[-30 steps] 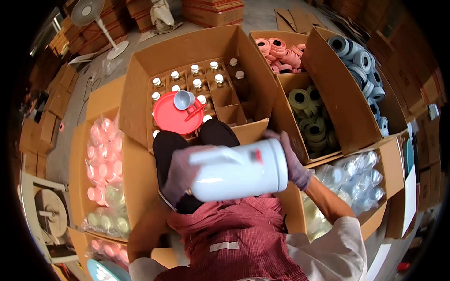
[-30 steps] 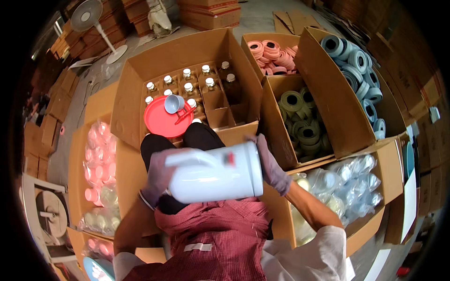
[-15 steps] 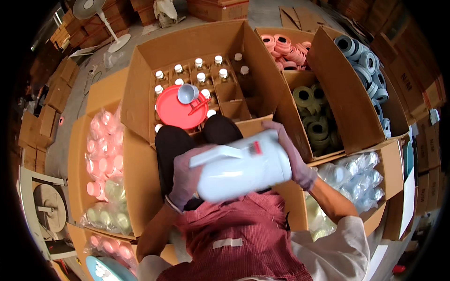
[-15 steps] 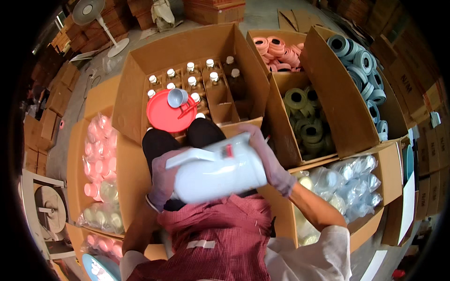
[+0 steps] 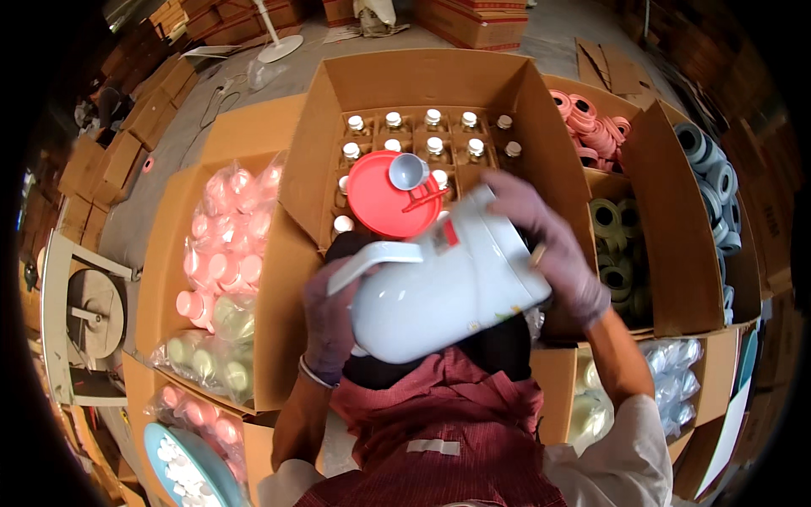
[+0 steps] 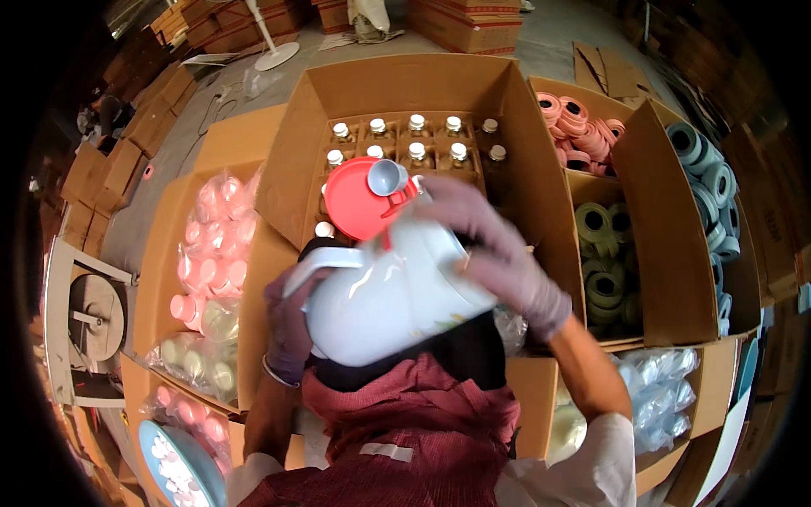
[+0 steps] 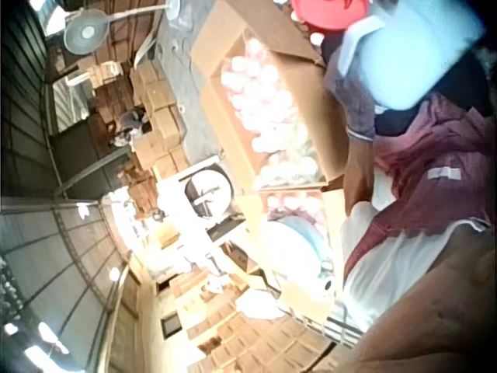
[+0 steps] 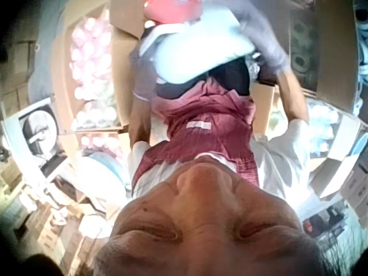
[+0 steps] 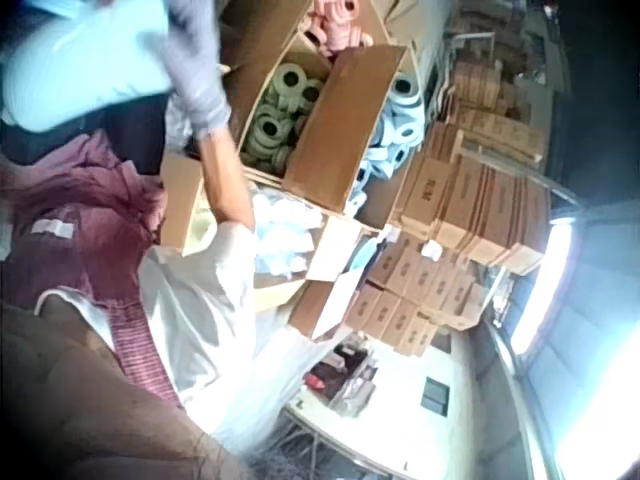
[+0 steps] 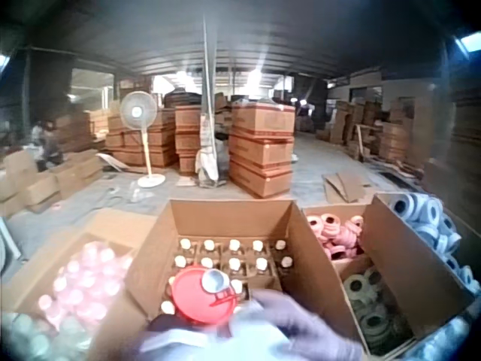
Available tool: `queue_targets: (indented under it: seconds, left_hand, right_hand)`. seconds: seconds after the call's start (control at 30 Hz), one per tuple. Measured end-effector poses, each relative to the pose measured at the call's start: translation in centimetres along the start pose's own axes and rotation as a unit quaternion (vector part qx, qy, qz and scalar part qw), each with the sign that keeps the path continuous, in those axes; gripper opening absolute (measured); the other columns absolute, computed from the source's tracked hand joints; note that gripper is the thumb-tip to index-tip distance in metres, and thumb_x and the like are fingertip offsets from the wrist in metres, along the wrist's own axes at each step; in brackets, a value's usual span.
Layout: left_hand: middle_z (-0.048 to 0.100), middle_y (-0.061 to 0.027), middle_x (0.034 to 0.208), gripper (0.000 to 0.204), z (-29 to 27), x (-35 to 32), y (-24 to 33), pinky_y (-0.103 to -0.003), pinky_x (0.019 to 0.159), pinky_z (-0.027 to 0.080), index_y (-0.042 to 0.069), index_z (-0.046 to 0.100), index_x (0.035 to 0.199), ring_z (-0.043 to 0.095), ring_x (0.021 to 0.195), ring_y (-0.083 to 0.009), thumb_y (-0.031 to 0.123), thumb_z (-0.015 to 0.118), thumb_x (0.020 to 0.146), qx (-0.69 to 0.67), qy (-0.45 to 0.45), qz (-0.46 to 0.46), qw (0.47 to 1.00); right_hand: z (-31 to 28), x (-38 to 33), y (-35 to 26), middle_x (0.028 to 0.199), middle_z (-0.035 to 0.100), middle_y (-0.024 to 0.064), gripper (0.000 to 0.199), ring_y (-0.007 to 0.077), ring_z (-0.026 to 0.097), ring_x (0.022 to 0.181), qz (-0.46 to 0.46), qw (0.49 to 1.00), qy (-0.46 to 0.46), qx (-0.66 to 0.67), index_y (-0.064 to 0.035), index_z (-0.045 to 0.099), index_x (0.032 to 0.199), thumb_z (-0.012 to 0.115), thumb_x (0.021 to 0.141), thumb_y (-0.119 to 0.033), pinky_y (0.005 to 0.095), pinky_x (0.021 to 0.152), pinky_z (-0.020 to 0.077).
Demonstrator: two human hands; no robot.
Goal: The person sits on the floor in a warehouse and assembles thermos flasks. They pick up a flask body, insert a metal liner, and secure the lid. They then place the assembled unit into a plastic bag and set it aside. This process is repeated for multiple units of different colors.
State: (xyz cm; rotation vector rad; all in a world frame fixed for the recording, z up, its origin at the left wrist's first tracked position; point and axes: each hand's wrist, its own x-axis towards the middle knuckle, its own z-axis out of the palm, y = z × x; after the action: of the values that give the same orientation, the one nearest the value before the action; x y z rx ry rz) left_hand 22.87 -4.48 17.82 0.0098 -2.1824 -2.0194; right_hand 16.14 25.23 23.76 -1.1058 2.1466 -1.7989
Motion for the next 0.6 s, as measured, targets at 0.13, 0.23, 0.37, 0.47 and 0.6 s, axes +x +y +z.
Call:
queue_targets:
  seconds: [0.13,0.23,0.37,0.47,0.6]
  left_hand:
    - [0.066,-0.0125,0.11,0.038,-3.3,3.4,0.1,-0.034,0.087,0.049,-0.001,0.058,0.122,0.063,0.099,-0.0206,0.015,0.064,0.088,0.244,0.123,0.181,0.945]
    - [0.059,-0.0144,0.125,0.072,0.0,9.0,-2.5,-0.034,0.093,0.048,0.0,0.037,0.142,0.058,0.112,-0.0241,0.002,0.073,0.079,0.114,0.116,0.235,0.958]
    - [0.056,-0.0116,0.128,0.066,2.5,13.8,-5.7,-0.035,0.093,0.049,0.001,0.041,0.139,0.057,0.112,-0.0238,0.001,0.071,0.081,-0.16,0.109,0.093,0.977]
    - [0.051,-0.0098,0.133,0.057,1.7,14.7,-8.3,-0.039,0.096,0.047,0.006,0.04,0.141,0.053,0.117,-0.0249,0.016,0.064,0.091,-0.158,0.098,0.065,0.98]
    - [0.046,-0.0072,0.138,0.048,2.5,15.5,-8.5,-0.045,0.102,0.042,0.014,0.041,0.141,0.046,0.125,-0.0254,0.036,0.049,0.1,-0.509,0.11,-0.029,0.853]
  right_hand:
    - [-1.7,11.1,9.2,0.139,0.044,0.0102,0.054,0.0262,0.046,0.127,0.061,0.973,0.222,0.018,-0.0078,0.046,0.139,0.063,0.09,-0.025,0.0376,0.104,0.0415]
    - [-1.2,12.8,26.2,0.143,0.037,0.0247,0.065,0.0429,0.045,0.125,0.104,0.88,0.054,-0.46,-0.0223,0.052,0.132,0.076,0.072,-0.022,0.0453,0.106,0.0408]
    - [1.7,15.1,33.3,0.149,0.029,0.0233,0.051,0.0446,0.037,0.133,0.143,0.793,-0.098,-0.583,-0.0205,0.06,0.122,0.075,0.073,-0.022,0.0566,0.107,0.0357]
    - [2.1,15.7,31.1,0.145,0.034,0.0242,0.053,0.045,0.038,0.131,0.144,0.83,-0.134,-0.522,-0.0083,0.06,0.117,0.076,0.073,-0.032,0.0558,0.104,0.0381]
    - [0.8,12.8,21.4,0.128,0.045,0.0223,0.047,0.044,0.047,0.119,0.052,0.911,-0.079,-0.401,-0.0037,0.056,0.1,0.075,0.07,-0.035,0.0512,0.103,0.0352]
